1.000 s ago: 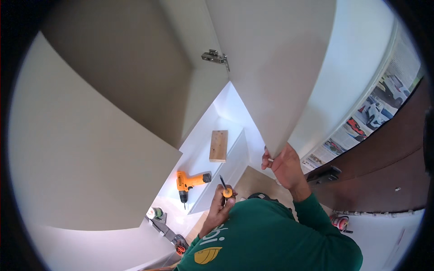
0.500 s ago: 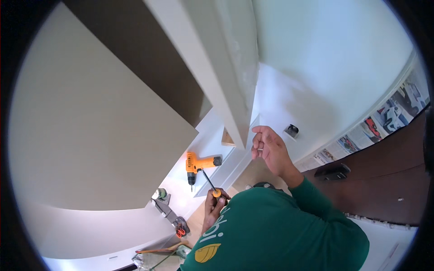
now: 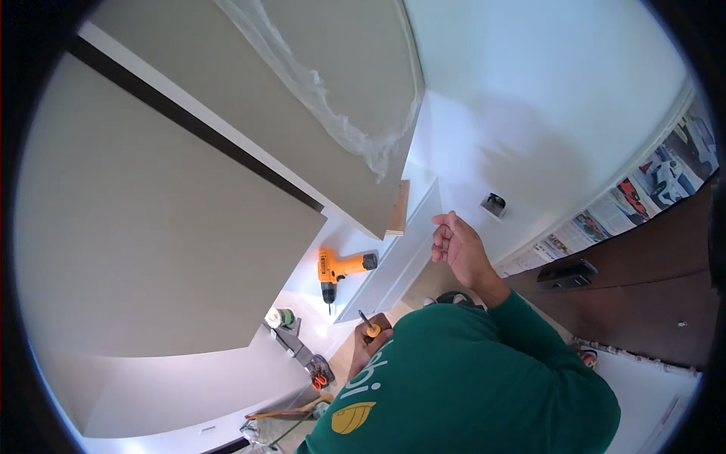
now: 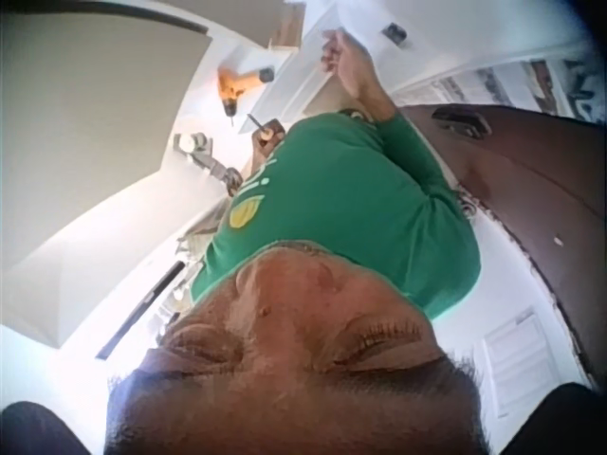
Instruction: The person uses a power drill and then a manual screwdriver to tighten screws on cabinet door hinges. The person also opens and closes the cabinet doors several times during the adjustment process.
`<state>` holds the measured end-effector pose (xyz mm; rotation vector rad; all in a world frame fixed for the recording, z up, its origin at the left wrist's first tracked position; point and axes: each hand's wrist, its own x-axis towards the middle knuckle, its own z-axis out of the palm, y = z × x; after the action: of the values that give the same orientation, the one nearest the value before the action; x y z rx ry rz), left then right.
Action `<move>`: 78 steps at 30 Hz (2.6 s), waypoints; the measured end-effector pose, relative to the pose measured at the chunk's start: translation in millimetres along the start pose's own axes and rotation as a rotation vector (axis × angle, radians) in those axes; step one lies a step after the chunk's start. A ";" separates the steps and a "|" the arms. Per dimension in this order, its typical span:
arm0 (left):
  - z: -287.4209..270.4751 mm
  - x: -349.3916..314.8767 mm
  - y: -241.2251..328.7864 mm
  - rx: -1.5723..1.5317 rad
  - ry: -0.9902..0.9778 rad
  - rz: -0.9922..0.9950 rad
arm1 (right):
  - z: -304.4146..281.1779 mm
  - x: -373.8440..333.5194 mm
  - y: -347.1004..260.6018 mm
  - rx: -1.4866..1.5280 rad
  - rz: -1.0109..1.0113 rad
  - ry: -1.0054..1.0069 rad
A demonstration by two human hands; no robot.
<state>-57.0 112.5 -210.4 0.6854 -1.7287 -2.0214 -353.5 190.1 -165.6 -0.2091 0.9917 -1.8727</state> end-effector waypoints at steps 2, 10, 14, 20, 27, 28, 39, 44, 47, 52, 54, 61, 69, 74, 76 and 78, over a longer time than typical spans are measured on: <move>1.6 0.5 0.9 -0.005 -0.009 -0.037 | -5.6 -0.9 2.5 0.013 0.005 0.011; 8.6 4.7 2.6 -0.001 -0.047 -0.074 | -16.5 -1.8 -0.5 0.026 -0.058 -0.032; 8.2 5.5 -1.4 0.003 -0.060 -0.048 | -16.7 -3.9 -3.3 0.032 -0.048 -0.060; 17.1 2.7 9.8 -0.007 -0.025 -0.105 | -13.3 -6.2 -0.2 0.015 -0.020 -0.118; 17.6 -2.2 4.1 0.005 -0.012 -0.124 | -7.7 -7.5 -0.7 -0.001 -0.003 -0.197; 16.7 -2.7 3.9 0.008 -0.015 -0.134 | -6.2 -7.7 -1.5 -0.007 -0.001 -0.204; 13.5 -8.4 1.8 0.014 0.010 -0.137 | -0.3 -6.7 1.4 -0.012 0.018 -0.273; 11.3 -10.0 1.4 -0.003 0.014 -0.131 | 1.2 -4.4 6.3 -0.021 0.024 -0.307; 12.6 -9.0 4.8 -0.005 0.021 -0.128 | 3.2 -3.8 6.9 -0.010 0.033 -0.328; 12.9 -8.0 10.0 -0.005 0.010 -0.188 | 5.8 -4.1 4.1 -0.004 0.040 -0.340; 12.6 -7.8 11.3 0.005 0.007 -0.200 | 6.3 -4.3 4.2 -0.005 0.051 -0.343; 13.2 -7.3 10.9 0.006 0.003 -0.175 | 4.7 -4.4 7.6 -0.010 0.066 -0.335; 10.4 -2.3 12.5 0.053 -0.018 -0.171 | 6.8 -2.8 11.8 0.020 0.052 -0.392; 7.6 -0.6 10.7 0.056 -0.033 -0.167 | 6.0 -2.2 14.7 0.045 0.049 -0.437; 6.6 -0.4 7.2 0.064 -0.029 -0.155 | 9.8 -4.6 14.0 0.054 0.049 -0.441; 6.5 -1.5 5.8 0.089 -0.005 -0.124 | 11.6 -3.2 18.1 0.046 0.072 -0.450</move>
<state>-59.8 117.6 -203.7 0.8361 -1.8294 -2.0380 -333.6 182.8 -170.0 -0.5342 0.6376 -1.6792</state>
